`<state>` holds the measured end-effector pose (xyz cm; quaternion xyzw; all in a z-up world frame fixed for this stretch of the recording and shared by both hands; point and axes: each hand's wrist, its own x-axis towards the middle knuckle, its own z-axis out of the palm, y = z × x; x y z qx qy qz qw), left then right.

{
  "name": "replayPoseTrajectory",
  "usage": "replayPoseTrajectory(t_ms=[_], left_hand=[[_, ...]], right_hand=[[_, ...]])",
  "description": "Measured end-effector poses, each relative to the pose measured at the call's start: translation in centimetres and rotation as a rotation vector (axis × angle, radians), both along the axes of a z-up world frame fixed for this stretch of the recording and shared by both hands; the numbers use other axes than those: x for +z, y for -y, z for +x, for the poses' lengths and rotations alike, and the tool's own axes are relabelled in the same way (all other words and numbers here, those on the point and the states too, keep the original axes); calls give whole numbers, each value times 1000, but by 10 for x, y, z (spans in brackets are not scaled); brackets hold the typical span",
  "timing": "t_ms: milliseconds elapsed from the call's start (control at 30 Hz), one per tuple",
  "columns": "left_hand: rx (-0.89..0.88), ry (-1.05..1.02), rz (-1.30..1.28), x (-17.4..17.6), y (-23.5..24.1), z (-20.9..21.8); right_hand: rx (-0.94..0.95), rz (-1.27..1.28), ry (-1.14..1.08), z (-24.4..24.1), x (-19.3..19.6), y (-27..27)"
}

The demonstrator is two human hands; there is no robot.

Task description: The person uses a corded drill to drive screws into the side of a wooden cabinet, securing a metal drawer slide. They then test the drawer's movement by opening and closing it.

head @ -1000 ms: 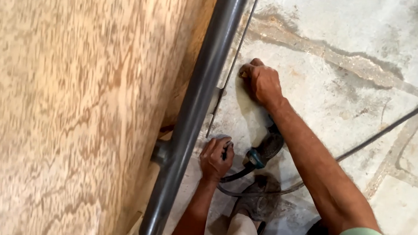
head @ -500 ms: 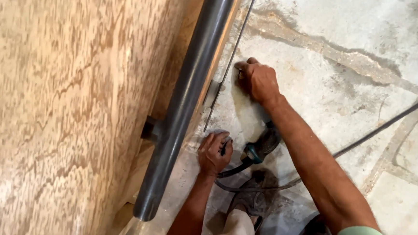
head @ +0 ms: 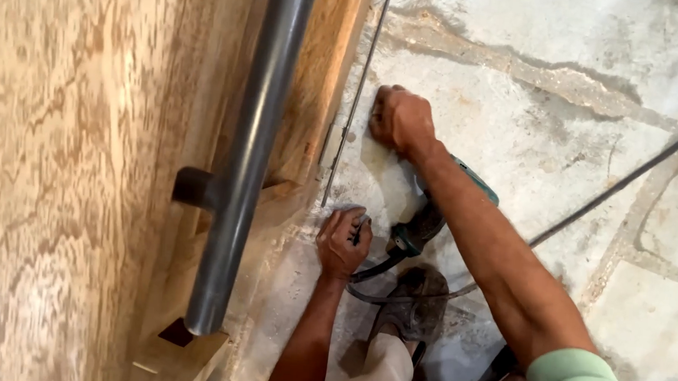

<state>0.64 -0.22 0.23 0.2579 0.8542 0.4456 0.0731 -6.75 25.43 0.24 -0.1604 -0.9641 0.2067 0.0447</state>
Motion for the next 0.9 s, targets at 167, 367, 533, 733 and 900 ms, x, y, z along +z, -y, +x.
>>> replayPoseTrajectory(t_ms=[167, 367, 533, 733, 900], left_hand=[[293, 722, 275, -5, -10, -3], [555, 1667, 1211, 24, -41, -8], [240, 1454, 1015, 28, -51, -2], [14, 1146, 818, 142, -88, -22], [422, 1510, 766, 183, -84, -24]], right_hand=[[-101, -587, 119, 34, 114, 1], [224, -473, 28, 93, 149, 24], [-263, -620, -9, 92, 153, -30], [-576, -845, -358, 133, 156, -45], [-856, -991, -538, 211, 70, 7]])
